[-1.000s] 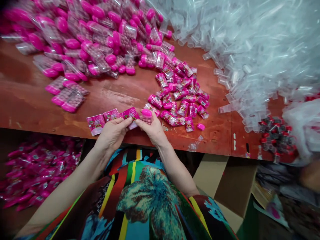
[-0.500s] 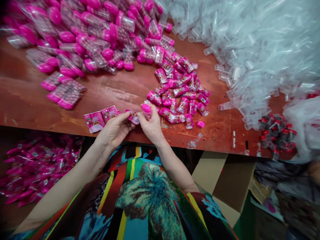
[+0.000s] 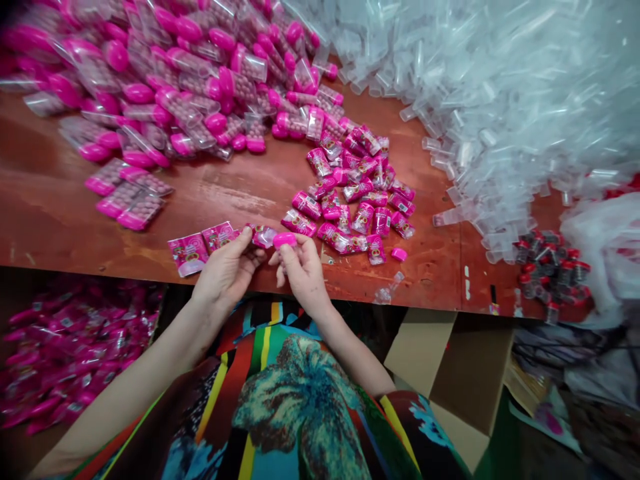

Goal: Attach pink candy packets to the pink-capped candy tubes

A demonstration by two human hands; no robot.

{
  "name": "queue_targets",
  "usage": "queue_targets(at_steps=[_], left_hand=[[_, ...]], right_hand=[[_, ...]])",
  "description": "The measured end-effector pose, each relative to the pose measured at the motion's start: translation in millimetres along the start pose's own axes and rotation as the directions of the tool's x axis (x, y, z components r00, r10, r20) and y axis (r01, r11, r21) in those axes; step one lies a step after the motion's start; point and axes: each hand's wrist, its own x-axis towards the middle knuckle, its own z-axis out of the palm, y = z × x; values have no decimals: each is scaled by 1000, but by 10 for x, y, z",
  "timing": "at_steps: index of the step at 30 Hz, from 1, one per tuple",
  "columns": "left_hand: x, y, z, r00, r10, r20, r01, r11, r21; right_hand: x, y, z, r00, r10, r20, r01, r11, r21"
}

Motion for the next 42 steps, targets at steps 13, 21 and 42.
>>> queue_targets(at_steps=[13,21,42], left_hand=[[-48,-20,-40,954,-80,288,48,992,117],[-44,-29,-53,913,-203,352,158,975,154],[-148,-32,-27,893,-237,381,191,969,155]], right_hand=[[8,30,35,991,118,59,-122,990,69],[-11,67,-75,994,-39,100,68,950,-306],[37,150,-54,965,134,225,-169,975,145]])
